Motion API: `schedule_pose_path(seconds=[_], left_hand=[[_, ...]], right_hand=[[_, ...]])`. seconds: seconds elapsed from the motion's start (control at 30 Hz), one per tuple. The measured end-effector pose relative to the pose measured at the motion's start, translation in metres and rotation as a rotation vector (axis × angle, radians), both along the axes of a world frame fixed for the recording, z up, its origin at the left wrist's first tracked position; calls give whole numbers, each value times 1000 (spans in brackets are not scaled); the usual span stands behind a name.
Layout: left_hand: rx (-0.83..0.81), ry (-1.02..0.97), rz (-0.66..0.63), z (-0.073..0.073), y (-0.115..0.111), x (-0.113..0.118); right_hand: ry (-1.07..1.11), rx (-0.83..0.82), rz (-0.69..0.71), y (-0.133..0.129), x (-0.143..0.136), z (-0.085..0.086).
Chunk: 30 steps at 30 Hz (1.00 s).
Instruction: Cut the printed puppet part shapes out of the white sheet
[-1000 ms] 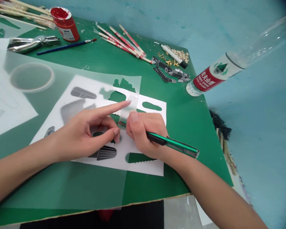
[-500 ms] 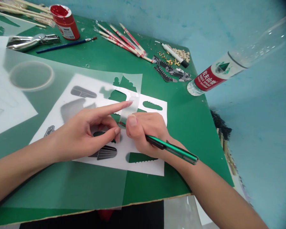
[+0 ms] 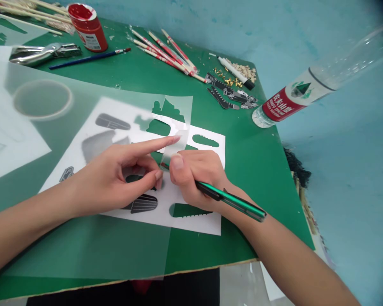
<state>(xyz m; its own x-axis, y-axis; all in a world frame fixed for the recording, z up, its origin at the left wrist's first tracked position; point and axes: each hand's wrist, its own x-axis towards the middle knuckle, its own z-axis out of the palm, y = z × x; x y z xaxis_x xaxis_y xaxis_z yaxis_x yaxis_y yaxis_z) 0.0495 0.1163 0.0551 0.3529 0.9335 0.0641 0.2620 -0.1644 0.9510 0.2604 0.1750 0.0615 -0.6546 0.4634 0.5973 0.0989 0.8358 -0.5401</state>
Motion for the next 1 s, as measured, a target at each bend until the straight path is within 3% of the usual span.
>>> schedule_pose_path(seconds=[0.47, 1.0], left_hand=[[-35, 5, 2, 0, 0, -1], [43, 55, -9, -3, 1, 0]], right_hand=[[0, 30, 2, 1, 0, 1], [7, -99, -25, -2, -1, 1]])
